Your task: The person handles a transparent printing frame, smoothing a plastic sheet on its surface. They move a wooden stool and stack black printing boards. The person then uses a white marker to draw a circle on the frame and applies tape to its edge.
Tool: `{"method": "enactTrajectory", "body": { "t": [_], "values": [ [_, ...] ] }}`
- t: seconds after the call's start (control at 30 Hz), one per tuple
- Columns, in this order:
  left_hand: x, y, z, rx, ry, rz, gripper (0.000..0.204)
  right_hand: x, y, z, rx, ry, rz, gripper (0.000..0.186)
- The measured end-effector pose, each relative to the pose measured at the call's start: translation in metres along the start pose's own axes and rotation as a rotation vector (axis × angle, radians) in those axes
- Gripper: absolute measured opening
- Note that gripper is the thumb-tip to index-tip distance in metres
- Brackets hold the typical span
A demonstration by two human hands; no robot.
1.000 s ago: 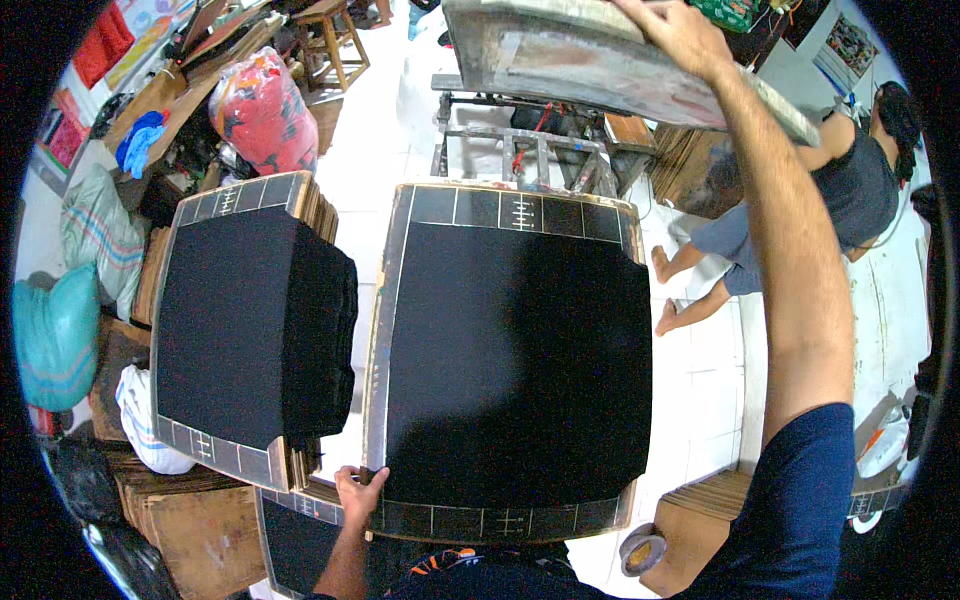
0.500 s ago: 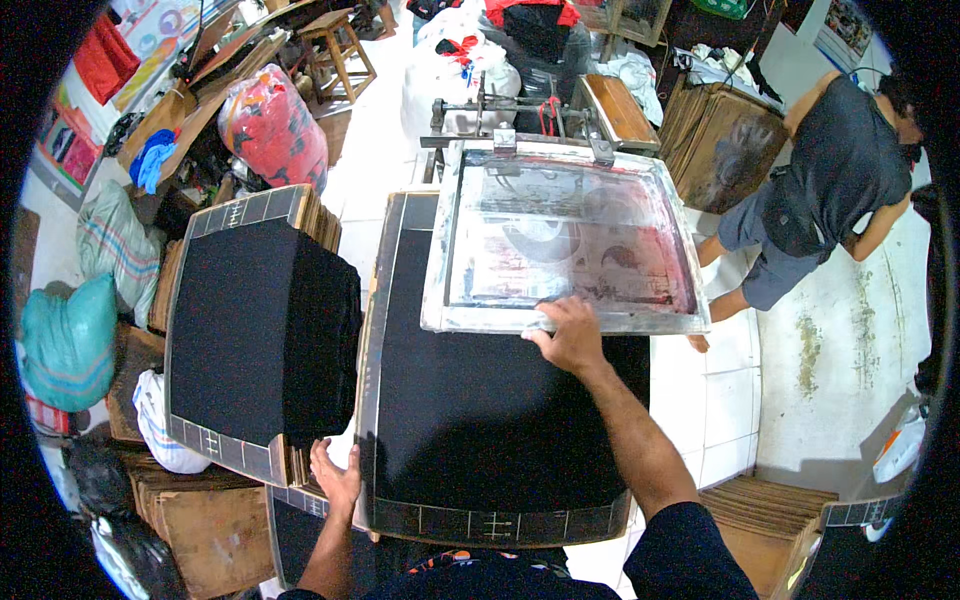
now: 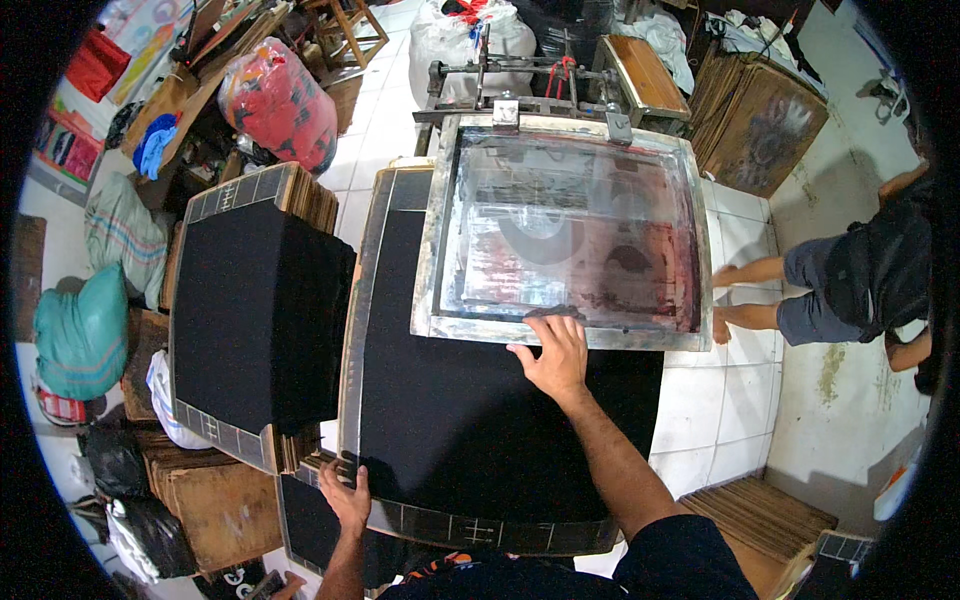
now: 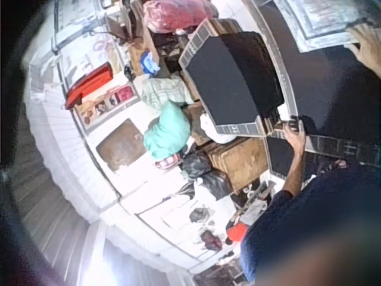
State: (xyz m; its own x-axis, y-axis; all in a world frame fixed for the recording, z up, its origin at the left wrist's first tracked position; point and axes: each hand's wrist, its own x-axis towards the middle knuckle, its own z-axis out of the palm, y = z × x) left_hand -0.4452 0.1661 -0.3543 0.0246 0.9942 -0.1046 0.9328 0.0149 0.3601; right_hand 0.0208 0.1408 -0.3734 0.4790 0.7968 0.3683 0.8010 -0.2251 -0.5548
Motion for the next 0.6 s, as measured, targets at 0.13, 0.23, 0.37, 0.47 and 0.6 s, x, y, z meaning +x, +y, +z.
{"method": "enactTrajectory", "body": {
  "t": [0.13, 0.23, 0.37, 0.47, 0.6],
  "values": [
    [0.004, 0.013, 0.005, 0.001, 0.004, 0.033, 0.059, -0.001, 0.003, -0.001, -0.055, -0.081, -0.016, 0.046],
    [0.011, 0.018, 0.009, 0.014, 0.017, 0.089, 0.06, -0.001, 0.005, 0.001, -0.073, -0.072, -0.026, 0.048],
    [0.013, 0.012, 0.006, -0.172, -0.061, -0.091, 0.05, 0.0, 0.002, 0.002, -0.078, -0.005, -0.089, 0.05],
    [0.01, 0.006, 0.001, -0.141, 0.022, -0.124, 0.047, 0.001, -0.001, 0.0, -0.074, -0.064, -0.037, 0.049],
    [0.004, -0.001, 0.001, -0.139, 0.067, -0.153, 0.043, 0.001, -0.004, -0.003, -0.072, -0.073, -0.058, 0.047]
  ]
}}
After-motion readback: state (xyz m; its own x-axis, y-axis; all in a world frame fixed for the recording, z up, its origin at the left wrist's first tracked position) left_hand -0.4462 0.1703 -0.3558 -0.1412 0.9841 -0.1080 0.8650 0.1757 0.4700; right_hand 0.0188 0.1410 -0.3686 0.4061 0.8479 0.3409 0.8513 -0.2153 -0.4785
